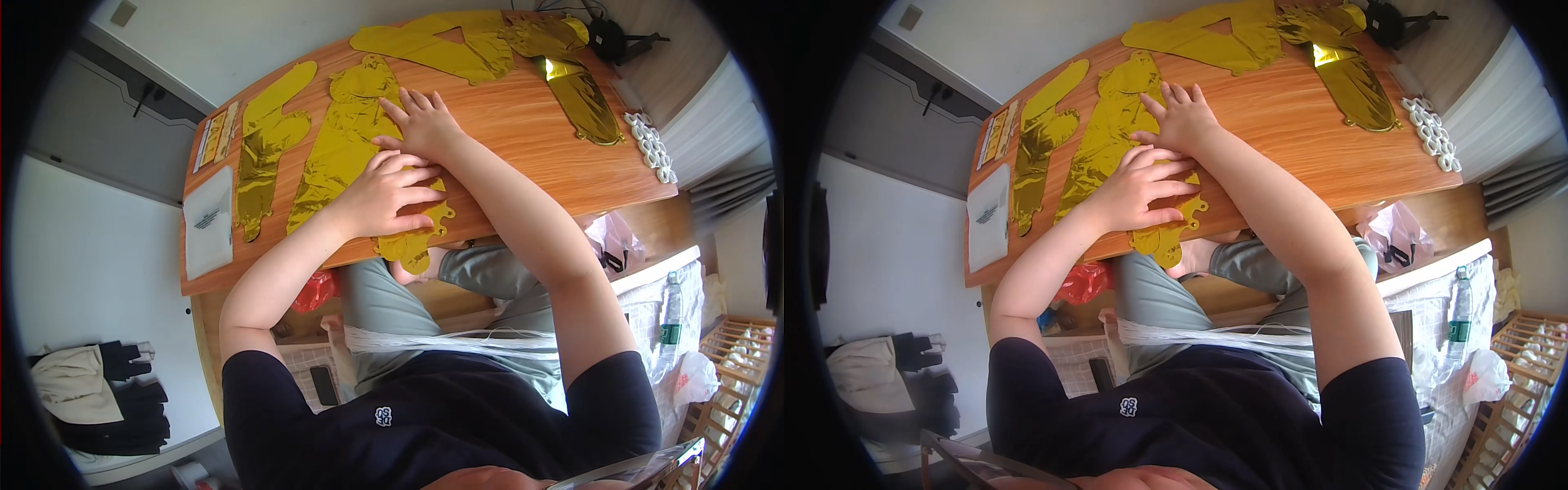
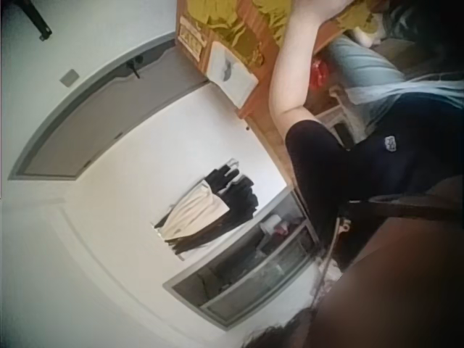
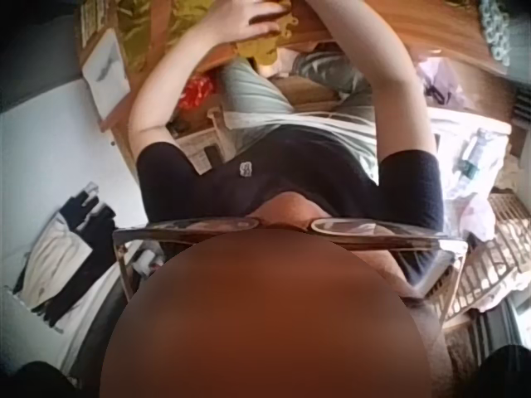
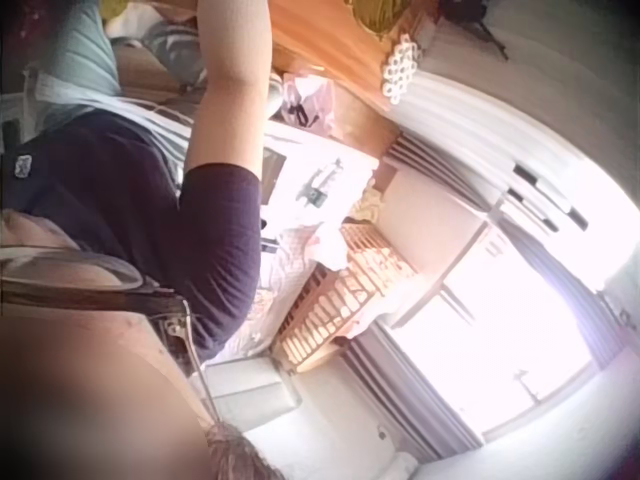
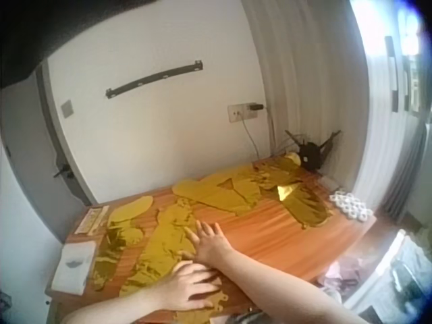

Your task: Folding gold-colored foil letter balloons at a wooden desk.

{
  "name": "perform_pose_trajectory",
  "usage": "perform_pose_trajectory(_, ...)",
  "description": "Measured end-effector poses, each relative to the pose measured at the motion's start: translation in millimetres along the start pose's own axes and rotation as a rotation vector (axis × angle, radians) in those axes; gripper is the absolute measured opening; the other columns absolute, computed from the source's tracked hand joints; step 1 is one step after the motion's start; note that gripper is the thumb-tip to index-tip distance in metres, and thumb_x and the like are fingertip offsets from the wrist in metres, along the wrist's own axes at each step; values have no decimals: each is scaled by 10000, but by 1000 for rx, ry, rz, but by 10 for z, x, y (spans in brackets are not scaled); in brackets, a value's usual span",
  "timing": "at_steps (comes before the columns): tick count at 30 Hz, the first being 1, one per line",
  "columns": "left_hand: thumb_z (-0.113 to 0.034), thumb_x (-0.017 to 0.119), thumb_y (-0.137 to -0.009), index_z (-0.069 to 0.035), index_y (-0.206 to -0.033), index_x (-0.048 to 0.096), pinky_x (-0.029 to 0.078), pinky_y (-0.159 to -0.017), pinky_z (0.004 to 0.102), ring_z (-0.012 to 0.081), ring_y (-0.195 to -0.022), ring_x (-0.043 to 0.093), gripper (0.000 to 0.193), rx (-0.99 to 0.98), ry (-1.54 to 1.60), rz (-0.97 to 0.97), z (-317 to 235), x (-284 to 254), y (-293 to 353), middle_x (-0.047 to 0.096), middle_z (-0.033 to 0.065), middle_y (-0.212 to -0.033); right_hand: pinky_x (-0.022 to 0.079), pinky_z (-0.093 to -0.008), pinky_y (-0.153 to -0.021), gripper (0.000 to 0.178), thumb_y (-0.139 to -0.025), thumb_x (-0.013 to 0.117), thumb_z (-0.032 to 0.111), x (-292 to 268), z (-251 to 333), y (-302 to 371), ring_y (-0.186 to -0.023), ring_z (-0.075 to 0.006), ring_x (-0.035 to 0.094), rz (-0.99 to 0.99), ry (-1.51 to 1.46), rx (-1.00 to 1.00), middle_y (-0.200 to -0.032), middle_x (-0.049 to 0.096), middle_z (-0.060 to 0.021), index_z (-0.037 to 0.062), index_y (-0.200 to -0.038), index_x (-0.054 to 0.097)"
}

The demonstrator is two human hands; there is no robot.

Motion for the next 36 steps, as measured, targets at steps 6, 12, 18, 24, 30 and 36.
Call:
perform_pose_trajectory(6,-525,752,-856,-212,-1240,743,281,-1173,521,260,-1365,513,496,-4,15,24,33,43,1,640,57,-1406,172,-560,-1257,898,-975,312,801,-26,0,5,-1553,-368,259,0,-10,2,-1664,309,-216,213,-1651,261)
perform_pose_trajectory(12,-553,741,-855,-180,-1278,692,278,-1174,522,263,-1350,527,565,21,10,22,35,38,-15,655,54,-1373,174,-561,-1257,894,-981,315,791,-30,-7,-6,-1555,-366,256,-4,-15,1,-1664,305,-217,206,-1653,253)
perform_pose_trajectory(18,-457,706,-924,-177,-1304,677,264,-1193,521,254,-1404,487,473,-162,268,39,118,9,70,604,82,-1450,190,-563,-1252,872,-993,334,765,-1,-1,-24,-1552,-370,263,26,-14,-9,-1669,292,-219,202,-1654,250)
perform_pose_trajectory(24,-110,640,-945,-306,-1396,639,238,-1230,548,252,-1474,413,491,-368,-196,52,427,-512,602,491,7,-1585,187,-564,-1254,863,-988,364,764,16,-22,-18,-1546,-374,271,-17,-24,-7,-1667,290,-222,215,-1647,274)
perform_pose_trajectory(30,-130,668,-934,-299,-1417,640,248,-1228,526,264,-1449,438,512,-359,-238,121,273,-476,924,509,15,-1565,181,-561,-1258,864,-984,370,768,-18,5,-1,-1547,-364,270,-13,-40,9,-1669,289,-218,217,-1645,283)
perform_pose_trajectory(36,-146,670,-944,-289,-1375,669,277,-1206,543,221,-1417,480,454,-302,-250,69,273,-309,848,552,-4,-1522,173,-556,-1264,869,-981,375,770,-46,9,3,-1551,-359,269,-5,-21,18,-1662,304,-219,218,-1645,279)
Point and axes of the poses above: each hand's wrist, its own y-axis away from the middle knuckle, its own x-axis out of the palm, z = x × y, the point moved 4 cm from there along -y, towards the middle knuckle
